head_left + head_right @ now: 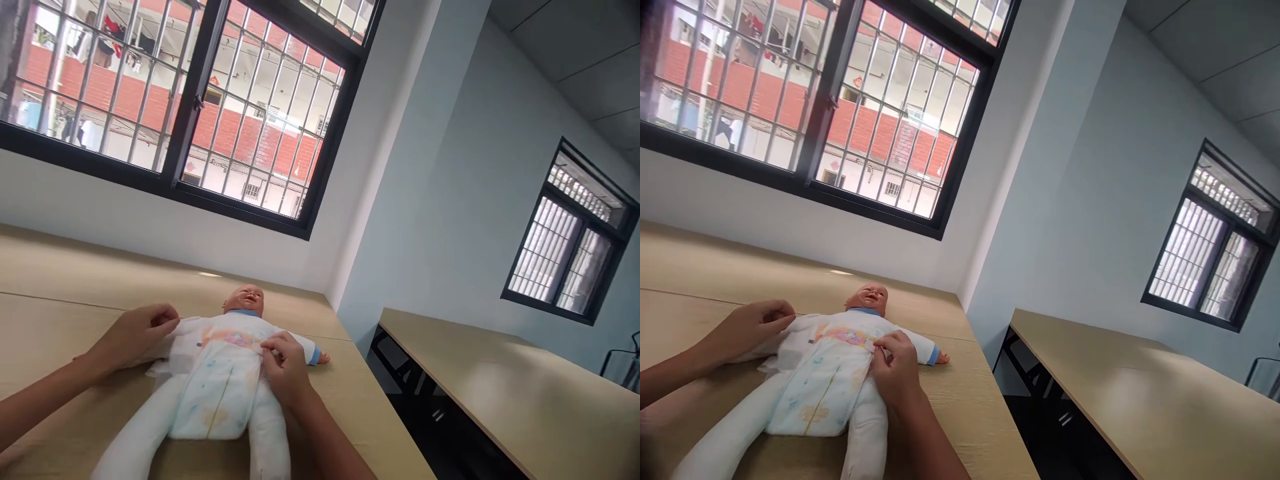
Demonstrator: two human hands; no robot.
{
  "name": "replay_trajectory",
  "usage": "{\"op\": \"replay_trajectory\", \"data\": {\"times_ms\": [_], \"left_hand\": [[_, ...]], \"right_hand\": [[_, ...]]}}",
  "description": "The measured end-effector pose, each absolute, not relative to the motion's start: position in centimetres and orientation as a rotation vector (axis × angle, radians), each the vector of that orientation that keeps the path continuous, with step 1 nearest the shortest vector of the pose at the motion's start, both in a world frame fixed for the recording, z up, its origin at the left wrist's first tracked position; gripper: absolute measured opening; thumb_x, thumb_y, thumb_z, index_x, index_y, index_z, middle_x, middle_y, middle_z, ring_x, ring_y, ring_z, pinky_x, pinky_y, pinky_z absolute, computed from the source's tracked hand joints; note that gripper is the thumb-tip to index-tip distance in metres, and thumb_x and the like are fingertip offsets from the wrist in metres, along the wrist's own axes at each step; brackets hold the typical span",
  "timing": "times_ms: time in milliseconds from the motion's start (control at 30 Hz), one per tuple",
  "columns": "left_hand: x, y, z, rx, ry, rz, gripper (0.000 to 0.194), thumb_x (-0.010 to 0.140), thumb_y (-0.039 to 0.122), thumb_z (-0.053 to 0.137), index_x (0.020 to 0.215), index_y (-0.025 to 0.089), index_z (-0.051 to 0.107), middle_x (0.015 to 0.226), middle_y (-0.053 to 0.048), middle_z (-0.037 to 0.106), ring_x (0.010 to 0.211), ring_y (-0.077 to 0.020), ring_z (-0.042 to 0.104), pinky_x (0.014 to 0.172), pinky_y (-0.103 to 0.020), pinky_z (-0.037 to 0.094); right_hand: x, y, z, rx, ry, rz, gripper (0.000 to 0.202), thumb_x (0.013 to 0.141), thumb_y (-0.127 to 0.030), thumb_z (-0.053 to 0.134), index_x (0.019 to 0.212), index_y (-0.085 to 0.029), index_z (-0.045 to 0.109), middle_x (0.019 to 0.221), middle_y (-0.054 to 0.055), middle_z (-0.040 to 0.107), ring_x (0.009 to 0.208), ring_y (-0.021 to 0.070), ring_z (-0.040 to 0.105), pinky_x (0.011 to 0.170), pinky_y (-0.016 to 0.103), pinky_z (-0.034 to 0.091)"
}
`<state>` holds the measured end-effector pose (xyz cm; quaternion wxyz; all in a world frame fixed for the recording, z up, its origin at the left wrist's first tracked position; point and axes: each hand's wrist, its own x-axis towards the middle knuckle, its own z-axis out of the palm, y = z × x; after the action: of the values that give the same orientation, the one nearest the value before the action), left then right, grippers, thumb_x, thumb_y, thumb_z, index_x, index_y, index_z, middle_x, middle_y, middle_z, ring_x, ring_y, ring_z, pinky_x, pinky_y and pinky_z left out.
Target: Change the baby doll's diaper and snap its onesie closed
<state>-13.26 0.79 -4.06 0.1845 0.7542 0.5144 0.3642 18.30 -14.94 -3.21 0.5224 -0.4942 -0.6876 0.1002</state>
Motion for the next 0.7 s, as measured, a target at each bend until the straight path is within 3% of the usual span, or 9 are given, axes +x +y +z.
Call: {"op": "replay_trajectory", "data": {"times_ms": [133,333,433,533,700], "left_hand": [[-13.6,0.7,-3.6,2.246,1.361,0.935,0.044,0.094,0.054,0.047,0.071,0.018,0.058,0.069,-0.001,0.068,0.07,-0.0175,0.057,0.068,-0.025,0.038],[-11.6,-0.5,-3.8,1.943,1.056,0.575,0.063,0.084,0.08,0.051,0.069,0.02,0.054,0.063,-0.004,0.062,0.056,-0.0196,0.054,0.05,-0.027,0.034],[-11.0,-1.1,-4.5,1.936,0.935,0.56,0.055,0.08,0.073,0.062,0.07,0.021,0.049,0.058,0.001,0.053,0.053,-0.0154,0.047,0.047,-0.024,0.027],[-10.8,-1.0,-5.2,1.895,0.894,0.601,0.045,0.077,0.058,0.066,0.069,0.022,0.041,0.055,0.005,0.042,0.049,-0.012,0.038,0.046,-0.024,0.02],[-10.6,-1.1,-5.8,1.867,0.968,0.757,0.035,0.072,0.051,0.059,0.072,0.023,0.037,0.057,0.005,0.043,0.048,-0.0124,0.04,0.045,-0.024,0.025]], "right_hand": [[17.4,-16.1,-2.7,-1.184,-1.827,0.296,0.027,0.098,-0.03,0.056,0.094,-0.023,0.082,0.105,0.008,0.077,0.102,0.0227,0.065,0.095,0.034,0.044],[17.1,-15.9,-1.5,-1.388,-2.011,0.273,0.038,0.097,-0.028,0.052,0.062,-0.018,0.063,0.067,0.001,0.061,0.068,0.016,0.049,0.067,0.031,0.032],[17.1,-15.7,-1.0,-1.442,-1.988,0.268,0.033,0.093,-0.027,0.055,0.064,-0.018,0.068,0.069,0.002,0.064,0.069,0.0163,0.051,0.067,0.03,0.033],[16.7,-15.1,-0.5,-1.436,-1.869,0.306,0.022,0.089,-0.027,0.061,0.078,-0.019,0.078,0.083,0.005,0.074,0.08,0.0205,0.062,0.072,0.031,0.042],[13.4,-11.8,1.8,-1.296,-1.784,0.299,0.016,0.084,-0.022,0.063,0.087,-0.02,0.078,0.099,0.008,0.076,0.095,0.0233,0.068,0.078,0.031,0.05]]}}
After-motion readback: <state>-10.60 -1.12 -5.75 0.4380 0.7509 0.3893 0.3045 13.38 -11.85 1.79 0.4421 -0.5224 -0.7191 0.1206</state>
